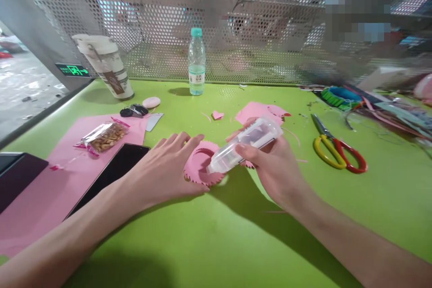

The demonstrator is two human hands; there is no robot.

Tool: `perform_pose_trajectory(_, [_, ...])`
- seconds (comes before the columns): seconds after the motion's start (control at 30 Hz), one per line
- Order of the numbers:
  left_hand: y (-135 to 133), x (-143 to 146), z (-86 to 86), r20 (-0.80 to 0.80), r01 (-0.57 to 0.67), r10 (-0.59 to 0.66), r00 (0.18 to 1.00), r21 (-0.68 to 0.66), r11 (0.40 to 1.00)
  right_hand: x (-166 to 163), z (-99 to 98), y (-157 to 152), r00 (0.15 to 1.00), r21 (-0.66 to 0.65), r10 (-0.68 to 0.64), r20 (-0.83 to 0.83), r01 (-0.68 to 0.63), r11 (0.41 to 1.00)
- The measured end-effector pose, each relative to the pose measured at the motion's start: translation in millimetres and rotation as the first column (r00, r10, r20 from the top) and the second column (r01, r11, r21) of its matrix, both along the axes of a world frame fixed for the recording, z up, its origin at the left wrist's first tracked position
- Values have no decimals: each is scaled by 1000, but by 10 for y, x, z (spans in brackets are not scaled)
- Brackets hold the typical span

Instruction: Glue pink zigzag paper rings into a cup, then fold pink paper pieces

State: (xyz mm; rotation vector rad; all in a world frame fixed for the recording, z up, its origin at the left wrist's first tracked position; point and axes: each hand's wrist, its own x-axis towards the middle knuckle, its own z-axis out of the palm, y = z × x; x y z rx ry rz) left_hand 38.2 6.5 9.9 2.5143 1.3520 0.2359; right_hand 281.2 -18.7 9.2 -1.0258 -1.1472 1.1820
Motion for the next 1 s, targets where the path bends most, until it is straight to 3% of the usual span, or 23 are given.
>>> perform_pose_trajectory(0.1, [1, -15, -42, -3, 46, -46, 999, 42, 998, 7, -33, 11, 1000, -6, 14, 6, -14, 1000])
perform_pose_trajectory(0.33, [22, 15, 13, 131, 63, -53, 990, -73, 995, -12, -37, -42, 999, 55, 9, 53, -12, 998])
perform_pose_trajectory(0.53, [-9, 31, 10, 49, -3, 4, 999, -27, 1000, -59, -28, -83, 992, 75, 5, 124, -14, 997])
perform_pose_trajectory(0.7, [-2, 34, 12, 97, 37, -36, 995, -2, 999, -84, -44, -90, 993, 79, 11, 116, -20, 997])
perform_pose_trajectory(1.0, [8, 44, 32, 54, 31, -27, 998, -71, 997, -134, -33, -111, 991, 51, -12, 137, 5, 999])
